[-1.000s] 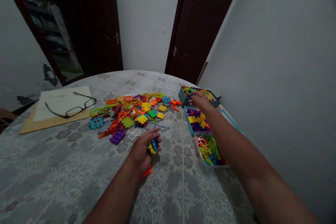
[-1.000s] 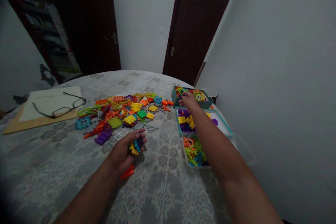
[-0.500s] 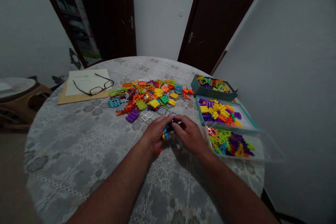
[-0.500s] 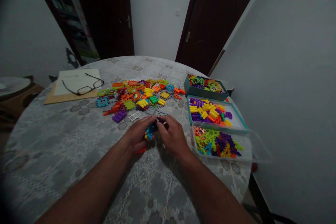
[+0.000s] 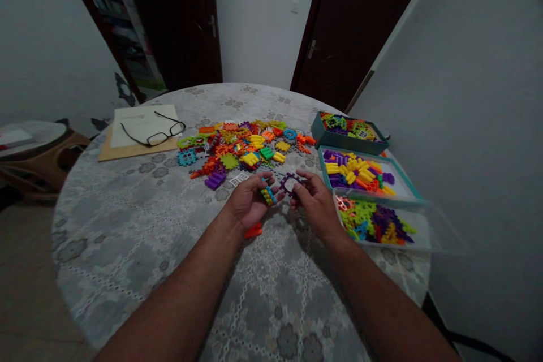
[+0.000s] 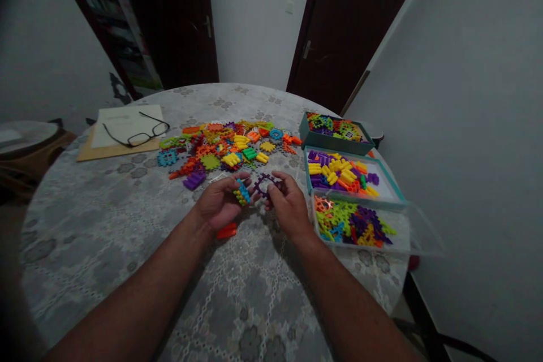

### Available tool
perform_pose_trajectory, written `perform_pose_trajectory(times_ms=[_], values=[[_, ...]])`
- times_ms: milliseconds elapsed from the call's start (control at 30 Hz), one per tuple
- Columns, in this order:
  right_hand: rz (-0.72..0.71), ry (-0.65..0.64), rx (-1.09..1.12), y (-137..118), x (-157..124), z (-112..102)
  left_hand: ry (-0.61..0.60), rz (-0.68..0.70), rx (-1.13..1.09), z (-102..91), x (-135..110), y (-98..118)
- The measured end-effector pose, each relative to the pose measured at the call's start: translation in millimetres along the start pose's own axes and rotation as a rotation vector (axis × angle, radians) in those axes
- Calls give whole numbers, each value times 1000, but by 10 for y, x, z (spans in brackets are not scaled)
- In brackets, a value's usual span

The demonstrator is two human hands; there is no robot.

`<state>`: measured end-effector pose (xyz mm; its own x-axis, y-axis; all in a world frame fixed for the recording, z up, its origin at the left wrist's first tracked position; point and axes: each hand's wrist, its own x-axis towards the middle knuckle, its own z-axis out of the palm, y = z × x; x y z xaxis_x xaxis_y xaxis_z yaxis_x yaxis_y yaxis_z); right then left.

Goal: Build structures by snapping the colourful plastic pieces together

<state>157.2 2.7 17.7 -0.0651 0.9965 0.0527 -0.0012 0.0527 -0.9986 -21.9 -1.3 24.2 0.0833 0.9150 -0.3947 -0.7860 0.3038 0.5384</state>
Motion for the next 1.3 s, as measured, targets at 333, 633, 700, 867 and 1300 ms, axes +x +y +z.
perform_pose_trajectory(times_ms=[333,633,700,867,1300], values=[[-163,15,-239,124,-27,-36,-20,7,249,-65,64,-91],[-188,26,-304,140,-35,-62,42,23,242,-46,66,-96],[-193,16,-277,146,-38,-58,29,21,227,-46,66,-101],[-211,-3,-240,172,-42,-42,19,-32,175,-49,84,-94],[-148,92,-169,143,-16,-45,-100,-12,205,-84,79,-124]])
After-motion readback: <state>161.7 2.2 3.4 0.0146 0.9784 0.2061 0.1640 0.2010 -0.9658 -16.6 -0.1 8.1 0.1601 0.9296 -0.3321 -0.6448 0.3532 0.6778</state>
